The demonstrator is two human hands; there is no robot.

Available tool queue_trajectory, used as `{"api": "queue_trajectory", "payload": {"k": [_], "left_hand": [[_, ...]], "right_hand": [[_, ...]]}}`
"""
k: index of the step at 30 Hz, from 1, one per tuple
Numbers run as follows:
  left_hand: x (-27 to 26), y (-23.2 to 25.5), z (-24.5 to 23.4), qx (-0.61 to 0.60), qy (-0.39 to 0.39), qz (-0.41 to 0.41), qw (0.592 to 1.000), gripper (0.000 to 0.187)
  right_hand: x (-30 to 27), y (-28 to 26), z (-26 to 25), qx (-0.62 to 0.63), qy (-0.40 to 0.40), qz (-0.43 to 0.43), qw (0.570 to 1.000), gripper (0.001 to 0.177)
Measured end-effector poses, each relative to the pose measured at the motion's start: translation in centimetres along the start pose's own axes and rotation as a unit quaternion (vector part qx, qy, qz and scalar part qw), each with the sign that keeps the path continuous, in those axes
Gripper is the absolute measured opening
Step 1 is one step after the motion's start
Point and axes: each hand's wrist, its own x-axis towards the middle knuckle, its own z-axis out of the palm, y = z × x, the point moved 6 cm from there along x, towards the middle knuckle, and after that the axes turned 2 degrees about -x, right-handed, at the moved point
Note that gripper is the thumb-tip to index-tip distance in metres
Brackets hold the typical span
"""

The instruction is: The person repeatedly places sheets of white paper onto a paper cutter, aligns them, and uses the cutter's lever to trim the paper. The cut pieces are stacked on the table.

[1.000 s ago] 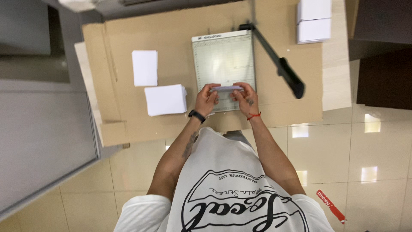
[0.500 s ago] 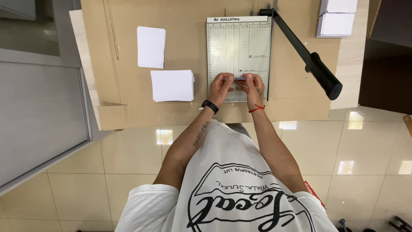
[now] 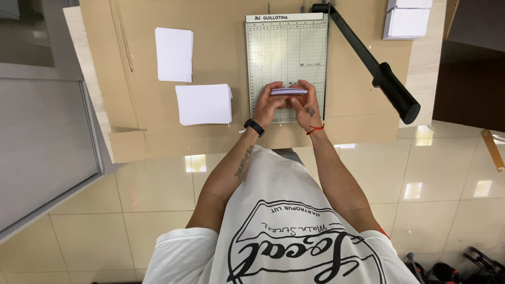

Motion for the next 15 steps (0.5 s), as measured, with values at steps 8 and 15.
{"api": "queue_trajectory", "payload": {"k": [8,15], "left_hand": [[-0.2,0.5,-0.2,0.050,0.016,-0.028,0.998,0.060],[-0.3,1.1,-0.5,0.045,0.001,-0.037,0.998,0.040]], "right_hand": [[0.6,2.1,0.5,0.020,-0.017,0.026,0.999,0.036],[0.0,-0.3,1.0,0.019,-0.009,0.036,0.999,0.030]]}}
